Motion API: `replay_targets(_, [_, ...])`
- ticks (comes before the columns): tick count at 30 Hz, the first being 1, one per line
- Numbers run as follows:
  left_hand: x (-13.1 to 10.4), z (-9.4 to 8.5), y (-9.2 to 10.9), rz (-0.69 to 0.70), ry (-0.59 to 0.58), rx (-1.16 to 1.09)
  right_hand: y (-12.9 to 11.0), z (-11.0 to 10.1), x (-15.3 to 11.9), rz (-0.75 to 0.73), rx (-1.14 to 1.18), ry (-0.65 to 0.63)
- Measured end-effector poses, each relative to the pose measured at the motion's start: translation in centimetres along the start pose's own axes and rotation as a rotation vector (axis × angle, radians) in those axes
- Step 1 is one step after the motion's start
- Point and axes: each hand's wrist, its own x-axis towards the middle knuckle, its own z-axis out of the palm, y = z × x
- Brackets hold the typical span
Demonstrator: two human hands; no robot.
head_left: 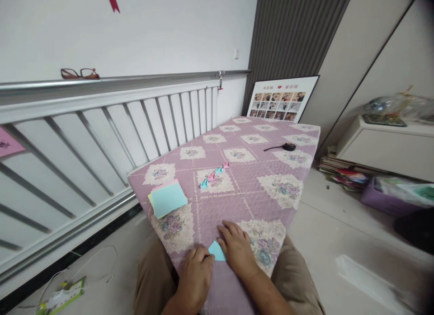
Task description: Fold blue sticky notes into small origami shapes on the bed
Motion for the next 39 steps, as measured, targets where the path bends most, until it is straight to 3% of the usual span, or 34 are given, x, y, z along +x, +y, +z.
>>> replay_targets(4, [-0.1,-0.2,-0.1,-0.010,0.015,-0.120,0.2,-0.9,-0.3,-0.056,0.074,0.007])
replay_targets(8, [0.0,-0.3,-0.4,-0.019,0.011,-0.211,-1.7,-1.4,-1.9,-0.179,0.140,-0.073])
replay_targets(13, [0.9,-0.6,-1.5,-0.019,-0.046,-0.336,-2.6,-1.1,-2.9,-0.185,0.192,-0.137])
replay_targets(29, [1.0,-0.2,-1.7,-0.045,-0.002,-0.214,-1.6,-0.8,-1.7,-0.236,0.100,-0.177])
replay_targets(39, [1.9,-2.2,0.0,0.000,0.049,-0.147,-3.7,-2.2,-2.1,-0.271,-0.122,-0.104])
